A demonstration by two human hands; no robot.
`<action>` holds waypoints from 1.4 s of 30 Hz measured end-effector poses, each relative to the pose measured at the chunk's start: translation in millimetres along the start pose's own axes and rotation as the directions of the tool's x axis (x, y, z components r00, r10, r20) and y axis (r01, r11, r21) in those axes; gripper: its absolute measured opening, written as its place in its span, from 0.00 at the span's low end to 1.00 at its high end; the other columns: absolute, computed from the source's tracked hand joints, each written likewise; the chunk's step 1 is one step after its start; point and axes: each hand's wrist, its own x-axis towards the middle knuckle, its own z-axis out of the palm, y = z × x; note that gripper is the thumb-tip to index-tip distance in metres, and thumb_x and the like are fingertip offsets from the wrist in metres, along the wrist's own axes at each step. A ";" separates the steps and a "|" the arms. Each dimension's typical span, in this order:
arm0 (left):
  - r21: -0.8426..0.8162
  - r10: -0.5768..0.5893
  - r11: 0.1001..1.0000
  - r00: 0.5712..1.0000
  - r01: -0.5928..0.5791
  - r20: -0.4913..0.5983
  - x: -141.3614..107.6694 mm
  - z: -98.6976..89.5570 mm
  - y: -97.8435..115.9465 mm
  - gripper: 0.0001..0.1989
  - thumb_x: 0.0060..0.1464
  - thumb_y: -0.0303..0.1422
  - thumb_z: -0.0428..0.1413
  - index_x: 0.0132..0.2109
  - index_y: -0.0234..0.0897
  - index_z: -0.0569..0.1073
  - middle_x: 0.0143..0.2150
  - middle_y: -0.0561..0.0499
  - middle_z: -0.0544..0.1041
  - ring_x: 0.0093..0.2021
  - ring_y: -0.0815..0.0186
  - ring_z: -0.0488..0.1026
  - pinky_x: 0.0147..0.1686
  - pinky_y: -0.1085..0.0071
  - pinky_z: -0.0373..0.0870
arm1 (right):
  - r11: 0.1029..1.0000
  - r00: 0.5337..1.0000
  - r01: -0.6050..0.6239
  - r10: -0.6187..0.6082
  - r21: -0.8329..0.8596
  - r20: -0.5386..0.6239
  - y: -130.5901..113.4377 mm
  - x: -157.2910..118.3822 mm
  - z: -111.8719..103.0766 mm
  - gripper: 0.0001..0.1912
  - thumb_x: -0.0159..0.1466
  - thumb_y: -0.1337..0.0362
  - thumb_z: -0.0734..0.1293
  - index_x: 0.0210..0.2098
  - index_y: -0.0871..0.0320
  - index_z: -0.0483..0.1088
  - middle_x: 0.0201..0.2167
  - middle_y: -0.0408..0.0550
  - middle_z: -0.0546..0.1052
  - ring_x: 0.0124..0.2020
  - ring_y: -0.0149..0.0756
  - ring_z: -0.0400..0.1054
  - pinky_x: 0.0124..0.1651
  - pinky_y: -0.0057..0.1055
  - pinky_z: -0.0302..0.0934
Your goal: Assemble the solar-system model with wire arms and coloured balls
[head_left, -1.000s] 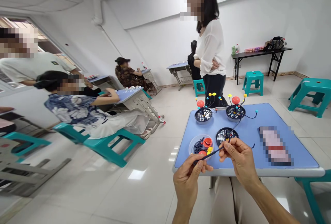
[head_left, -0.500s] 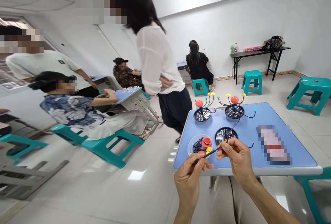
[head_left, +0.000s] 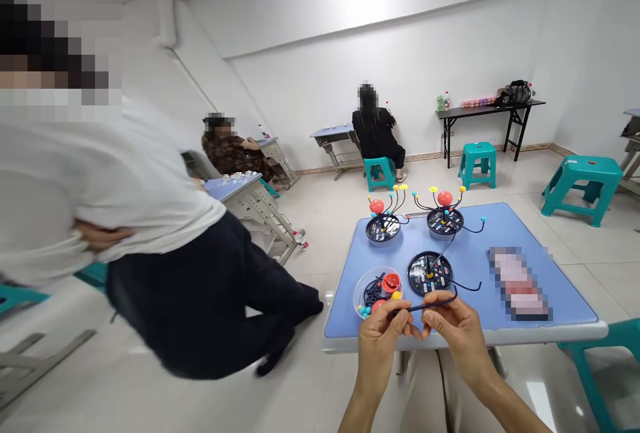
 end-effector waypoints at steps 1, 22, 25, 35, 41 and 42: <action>0.013 -0.007 1.000 1.000 0.007 0.024 2.2 3.9 0.0 0.11 0.52 0.37 0.61 0.38 0.34 0.78 0.22 0.56 0.71 0.23 0.68 0.73 0.29 0.69 0.74 | 1.000 1.000 -0.009 0.009 -0.016 -0.021 -0.5 0.1 -2.7 0.15 0.53 0.56 0.76 0.33 0.59 0.72 0.23 0.41 0.73 0.23 0.31 0.69 0.30 0.30 0.66; 0.658 0.468 0.682 0.882 -0.320 -0.056 91.1 60.1 -29.6 0.10 0.57 0.32 0.57 0.46 0.36 0.76 0.35 0.50 0.73 0.31 0.68 0.70 0.32 0.71 0.69 | 0.890 0.972 -0.233 0.229 -0.391 -0.056 -48.4 159.6 -26.9 0.06 0.49 0.78 0.67 0.23 0.62 0.68 0.15 0.42 0.70 0.18 0.29 0.66 0.19 0.24 0.62; 0.686 0.486 0.651 0.873 -0.325 -0.049 90.8 59.6 -39.0 0.08 0.59 0.31 0.54 0.43 0.35 0.76 0.35 0.49 0.73 0.31 0.68 0.70 0.33 0.71 0.69 | 0.865 0.967 -0.248 0.246 -0.436 -0.064 -39.8 165.4 -30.5 0.07 0.49 0.78 0.65 0.22 0.62 0.67 0.16 0.42 0.71 0.17 0.29 0.66 0.19 0.23 0.62; 0.772 0.517 0.549 0.856 -0.320 -0.014 96.0 58.6 -51.7 0.09 0.61 0.31 0.53 0.43 0.36 0.77 0.36 0.47 0.76 0.34 0.64 0.73 0.35 0.69 0.69 | 0.751 0.968 -0.228 0.245 -0.620 -0.058 -26.5 179.0 -32.7 0.09 0.50 0.76 0.65 0.17 0.60 0.64 0.13 0.41 0.68 0.17 0.29 0.64 0.17 0.22 0.55; 0.789 0.540 0.520 0.841 -0.327 -0.007 97.3 59.0 -54.4 0.09 0.61 0.31 0.53 0.43 0.35 0.77 0.34 0.47 0.77 0.32 0.65 0.73 0.32 0.69 0.67 | 0.649 0.969 -0.197 0.243 -0.735 -0.045 -30.7 180.2 -24.3 0.08 0.50 0.77 0.63 0.18 0.60 0.66 0.11 0.41 0.67 0.15 0.30 0.63 0.20 0.24 0.57; 0.792 0.543 0.516 0.840 -0.326 -0.008 97.4 59.7 -53.8 0.09 0.61 0.31 0.53 0.42 0.35 0.77 0.34 0.47 0.77 0.32 0.65 0.73 0.32 0.69 0.67 | 0.628 0.970 -0.189 0.239 -0.755 -0.044 -31.3 180.7 -23.2 0.09 0.49 0.77 0.63 0.17 0.60 0.66 0.10 0.41 0.67 0.15 0.30 0.62 0.20 0.25 0.57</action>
